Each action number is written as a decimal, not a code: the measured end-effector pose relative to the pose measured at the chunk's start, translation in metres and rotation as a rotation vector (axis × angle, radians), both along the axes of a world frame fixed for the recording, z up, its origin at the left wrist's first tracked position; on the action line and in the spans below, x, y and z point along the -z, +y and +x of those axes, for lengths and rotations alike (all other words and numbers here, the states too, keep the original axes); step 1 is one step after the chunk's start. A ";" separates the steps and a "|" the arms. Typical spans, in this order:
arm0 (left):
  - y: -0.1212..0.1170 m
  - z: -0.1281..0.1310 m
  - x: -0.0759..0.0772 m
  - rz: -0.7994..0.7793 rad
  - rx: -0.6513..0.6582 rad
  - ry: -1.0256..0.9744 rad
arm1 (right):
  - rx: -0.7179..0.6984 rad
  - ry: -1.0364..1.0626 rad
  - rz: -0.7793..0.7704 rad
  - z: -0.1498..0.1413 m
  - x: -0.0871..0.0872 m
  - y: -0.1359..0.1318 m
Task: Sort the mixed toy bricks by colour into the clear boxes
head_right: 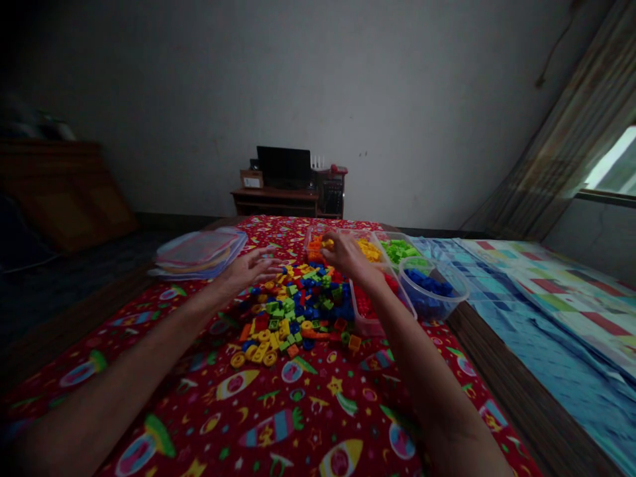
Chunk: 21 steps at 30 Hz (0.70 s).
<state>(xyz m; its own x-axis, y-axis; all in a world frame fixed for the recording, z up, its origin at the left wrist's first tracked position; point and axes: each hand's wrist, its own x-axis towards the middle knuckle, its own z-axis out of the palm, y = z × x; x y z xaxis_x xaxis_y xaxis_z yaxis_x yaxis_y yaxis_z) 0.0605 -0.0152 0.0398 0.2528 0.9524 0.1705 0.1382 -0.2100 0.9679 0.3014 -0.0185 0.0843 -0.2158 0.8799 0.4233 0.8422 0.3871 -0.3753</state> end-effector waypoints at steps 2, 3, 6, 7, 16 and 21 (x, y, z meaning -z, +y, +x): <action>0.004 -0.007 0.000 0.010 -0.029 0.029 | 0.103 -0.033 -0.066 0.020 -0.009 0.018; 0.006 -0.009 0.002 0.019 -0.039 0.047 | 0.147 -0.046 -0.106 0.030 -0.013 0.027; 0.012 -0.014 0.006 0.074 -0.036 0.138 | 0.218 -0.079 -0.267 0.053 -0.020 0.050; 0.013 -0.014 0.007 0.108 -0.033 0.190 | 0.229 -0.099 -0.304 0.059 -0.022 0.055; 0.024 -0.023 0.019 0.418 -0.174 0.796 | 0.150 -0.122 -0.016 0.056 -0.038 0.032; 0.031 -0.045 0.035 0.346 -0.258 0.955 | -0.033 -0.332 -0.006 0.021 -0.030 0.015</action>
